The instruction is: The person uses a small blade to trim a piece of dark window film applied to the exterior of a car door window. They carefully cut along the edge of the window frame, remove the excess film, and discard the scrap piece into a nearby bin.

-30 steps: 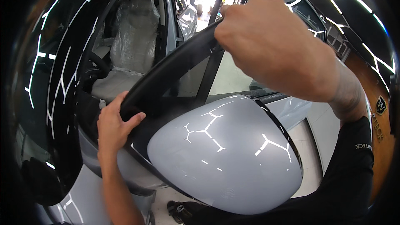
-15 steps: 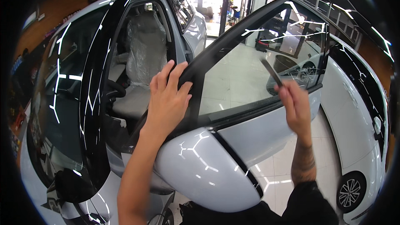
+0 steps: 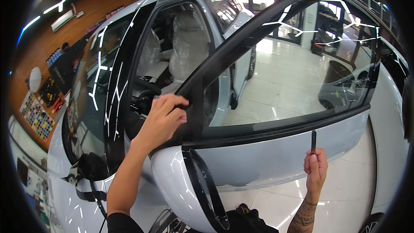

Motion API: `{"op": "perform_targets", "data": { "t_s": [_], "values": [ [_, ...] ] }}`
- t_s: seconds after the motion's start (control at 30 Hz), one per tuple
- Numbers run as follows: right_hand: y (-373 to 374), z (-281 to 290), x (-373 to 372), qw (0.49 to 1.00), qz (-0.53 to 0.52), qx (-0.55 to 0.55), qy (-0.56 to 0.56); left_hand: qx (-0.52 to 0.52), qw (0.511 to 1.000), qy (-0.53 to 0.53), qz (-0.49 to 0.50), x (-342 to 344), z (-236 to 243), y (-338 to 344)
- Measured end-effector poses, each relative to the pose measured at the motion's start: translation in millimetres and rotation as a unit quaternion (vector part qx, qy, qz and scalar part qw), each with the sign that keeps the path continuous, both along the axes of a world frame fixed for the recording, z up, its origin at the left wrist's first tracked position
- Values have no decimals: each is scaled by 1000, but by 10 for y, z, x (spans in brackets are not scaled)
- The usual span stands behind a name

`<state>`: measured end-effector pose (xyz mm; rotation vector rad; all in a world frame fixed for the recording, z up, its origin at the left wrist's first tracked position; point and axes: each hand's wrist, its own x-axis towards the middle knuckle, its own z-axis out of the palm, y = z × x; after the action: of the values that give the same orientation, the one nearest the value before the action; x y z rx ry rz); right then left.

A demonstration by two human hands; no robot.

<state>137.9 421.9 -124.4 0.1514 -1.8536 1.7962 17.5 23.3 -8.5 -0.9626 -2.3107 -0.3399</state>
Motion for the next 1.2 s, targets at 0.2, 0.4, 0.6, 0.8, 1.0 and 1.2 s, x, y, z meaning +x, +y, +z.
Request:
{"op": "perform_targets", "data": {
  "t_s": [0.2,0.4,0.6,0.8,1.0,1.2],
  "values": [
    [-357,-90,-300,980,143,-141,-16,191,966,-162,67,196,-83,-186],
    [-614,-44,-271,984,179,-26,5,-47,995,63,62,5,-102,118],
    [-461,-272,311,990,108,-81,-42,-42,997,57,-7,-96,-106,78],
    [-485,-334,1054,990,14,-110,-84,-57,997,30,50,-96,-114,-74],
    [-515,-304,1750,989,-63,-110,-77,128,985,-115,-15,162,91,-326],
    [-478,-251,1953,991,-65,-94,-67,340,913,-195,-115,437,157,-745]
  ]
}}
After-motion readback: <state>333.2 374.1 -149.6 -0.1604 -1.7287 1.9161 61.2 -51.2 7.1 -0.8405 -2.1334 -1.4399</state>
